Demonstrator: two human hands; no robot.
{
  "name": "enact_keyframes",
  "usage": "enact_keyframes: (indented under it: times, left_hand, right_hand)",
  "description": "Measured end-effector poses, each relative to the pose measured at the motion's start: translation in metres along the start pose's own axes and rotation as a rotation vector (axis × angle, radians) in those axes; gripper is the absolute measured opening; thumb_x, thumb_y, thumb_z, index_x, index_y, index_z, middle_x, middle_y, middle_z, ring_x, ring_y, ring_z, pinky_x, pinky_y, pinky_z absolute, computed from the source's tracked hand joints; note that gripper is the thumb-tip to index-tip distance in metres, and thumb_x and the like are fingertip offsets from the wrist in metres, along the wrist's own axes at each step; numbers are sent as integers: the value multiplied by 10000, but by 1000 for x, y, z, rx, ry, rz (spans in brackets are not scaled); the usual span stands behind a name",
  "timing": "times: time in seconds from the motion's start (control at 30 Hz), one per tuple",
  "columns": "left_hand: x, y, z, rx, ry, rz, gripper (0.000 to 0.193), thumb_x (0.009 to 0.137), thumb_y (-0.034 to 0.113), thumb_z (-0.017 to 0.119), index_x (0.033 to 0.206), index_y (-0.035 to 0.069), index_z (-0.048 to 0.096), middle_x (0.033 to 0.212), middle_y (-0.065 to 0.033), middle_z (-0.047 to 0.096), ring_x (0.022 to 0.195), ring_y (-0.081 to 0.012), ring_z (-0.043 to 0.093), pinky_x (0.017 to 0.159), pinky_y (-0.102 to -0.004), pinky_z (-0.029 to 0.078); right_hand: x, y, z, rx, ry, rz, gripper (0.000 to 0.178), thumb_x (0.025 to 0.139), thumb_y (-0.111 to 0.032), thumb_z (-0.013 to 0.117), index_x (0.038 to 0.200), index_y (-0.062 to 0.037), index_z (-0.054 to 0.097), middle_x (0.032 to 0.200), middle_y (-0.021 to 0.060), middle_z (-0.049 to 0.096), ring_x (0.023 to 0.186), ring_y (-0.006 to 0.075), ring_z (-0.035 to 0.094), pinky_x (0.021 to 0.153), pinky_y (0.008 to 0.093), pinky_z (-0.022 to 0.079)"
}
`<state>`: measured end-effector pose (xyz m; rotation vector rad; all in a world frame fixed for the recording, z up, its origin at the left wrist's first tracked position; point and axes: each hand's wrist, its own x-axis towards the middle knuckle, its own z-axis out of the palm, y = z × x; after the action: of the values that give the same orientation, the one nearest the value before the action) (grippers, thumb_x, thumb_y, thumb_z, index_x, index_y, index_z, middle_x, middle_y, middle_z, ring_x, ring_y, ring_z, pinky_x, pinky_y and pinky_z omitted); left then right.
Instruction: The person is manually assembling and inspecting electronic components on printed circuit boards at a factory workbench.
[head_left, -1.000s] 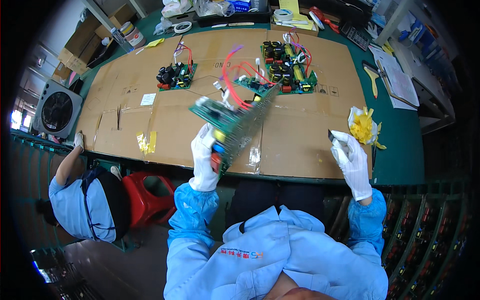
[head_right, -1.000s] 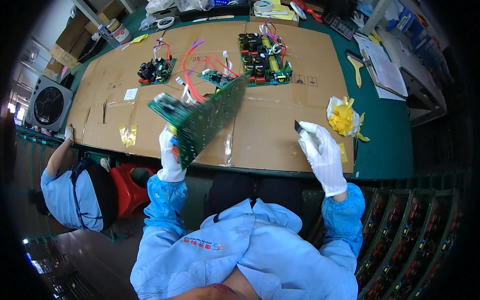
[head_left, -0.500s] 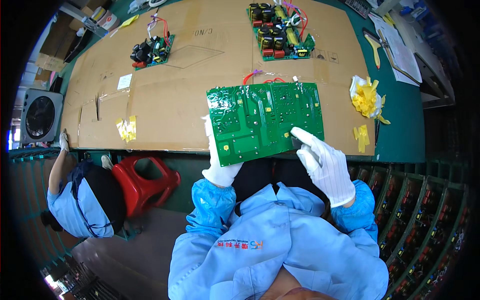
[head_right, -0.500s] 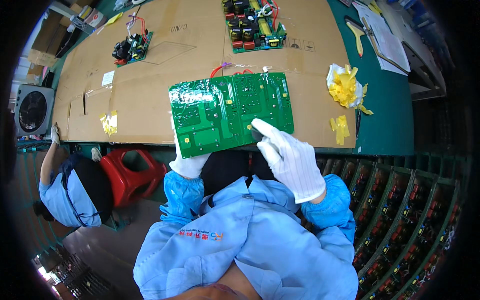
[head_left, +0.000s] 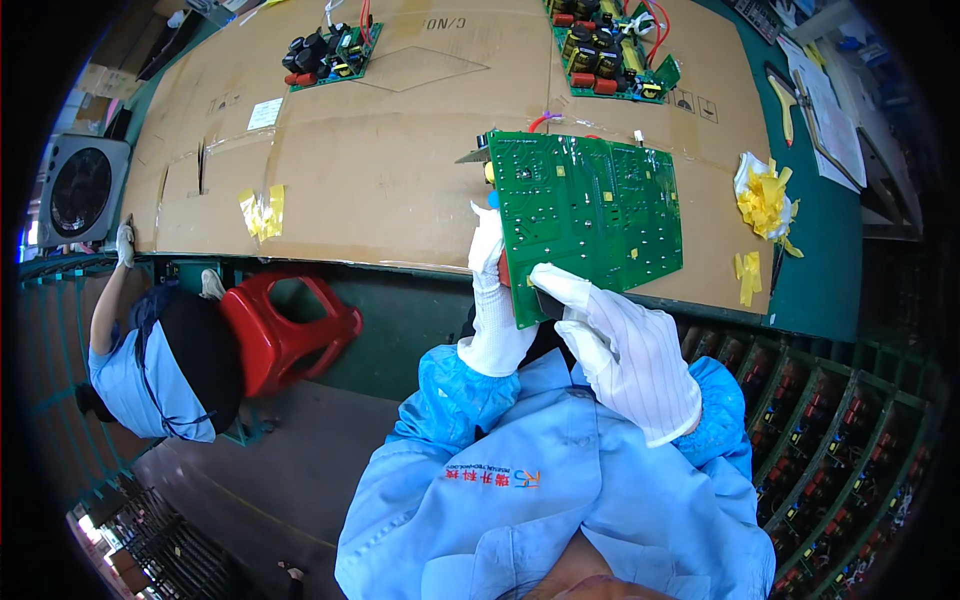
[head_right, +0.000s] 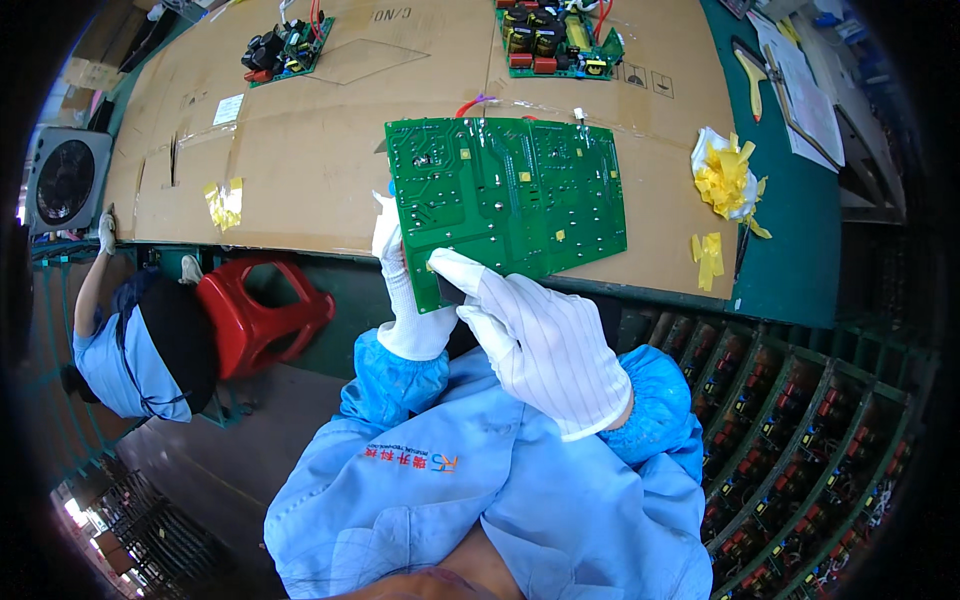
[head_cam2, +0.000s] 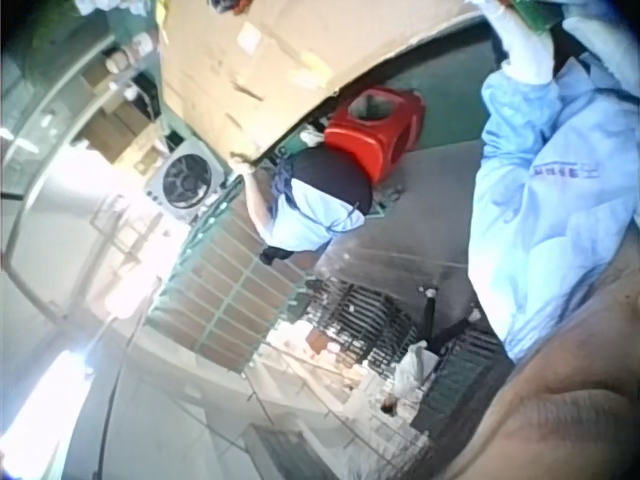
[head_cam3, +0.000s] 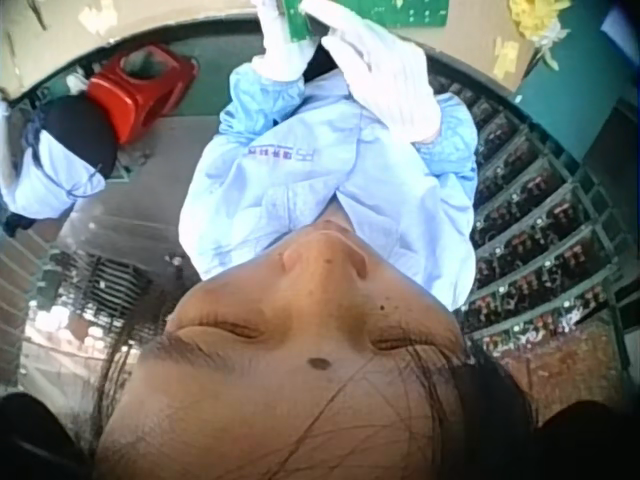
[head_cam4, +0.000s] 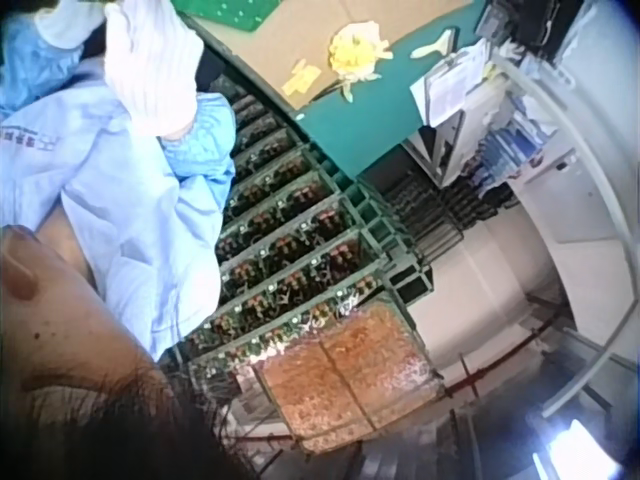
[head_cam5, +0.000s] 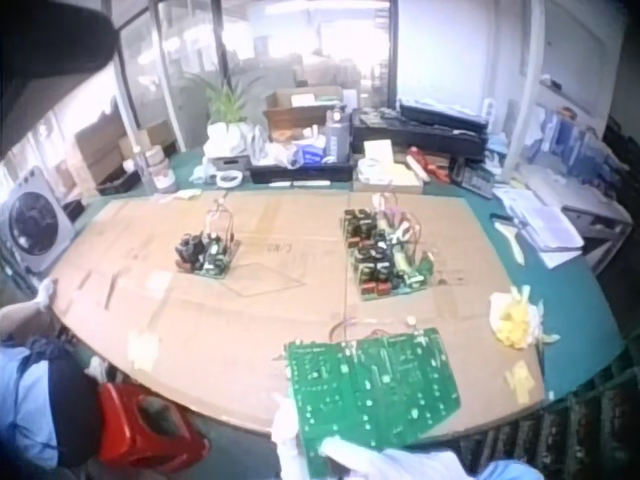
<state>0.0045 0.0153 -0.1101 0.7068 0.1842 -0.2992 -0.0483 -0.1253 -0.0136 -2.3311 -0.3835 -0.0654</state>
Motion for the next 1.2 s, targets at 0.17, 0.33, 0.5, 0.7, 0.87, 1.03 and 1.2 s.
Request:
enact_keyframes:
  times: [0.17,0.33,0.5,0.7,0.87,1.03,1.2]
  left_hand:
    - [-3,-1,1,40,-30,-5,688,1039,594,476,1544,138,377,1477,-90,524,1316,-231,564,1098,-412,494]
    - [-8,-4,3,15,23,-13,665,1031,607,462,1501,137,428,1437,-88,554,1293,-238,571,1084,-416,496]
    - [-9,-3,9,-106,37,29,499,1046,500,501,1365,122,571,1299,-80,649,1176,-223,639,1027,-400,524]
    - [3,2,-1,-206,31,-44,460,1046,539,497,1281,163,620,1238,-27,671,1122,-180,655,974,-396,543]
    - [11,-1,-5,-245,120,0,449,1043,548,508,1228,162,646,1202,-18,681,1077,-188,663,942,-400,553]
    - [9,-4,-9,-238,140,13,440,1051,505,509,1297,157,617,1217,-35,687,1081,-194,685,906,-383,589]
    - [7,-6,-13,-217,123,68,424,1051,448,542,1348,149,591,1271,-52,669,1103,-205,689,910,-393,603]
  right_hand:
    - [-1,3,-3,-82,-10,-10,541,944,-162,659,1474,-153,548,827,39,638,699,221,643,605,368,530]
    - [1,8,1,-167,61,-117,573,927,-162,676,1486,-162,548,734,20,546,611,205,578,528,360,481]
    - [1,9,6,-313,94,-139,513,901,-138,706,1407,-147,628,716,13,513,585,186,557,495,335,464]
    - [3,24,-7,120,286,32,302,954,-53,656,1251,-28,707,956,134,709,763,292,692,656,359,561]
    - [-22,55,-21,-56,203,230,323,976,-95,647,1294,-105,702,1066,158,742,844,343,709,721,383,566]
    - [-30,61,-17,-220,136,233,374,990,-150,633,1364,-156,643,956,134,727,809,339,694,674,417,554]
    - [-33,64,-21,-183,52,229,422,1008,-199,605,1429,-190,581,941,117,724,791,333,688,657,433,546]
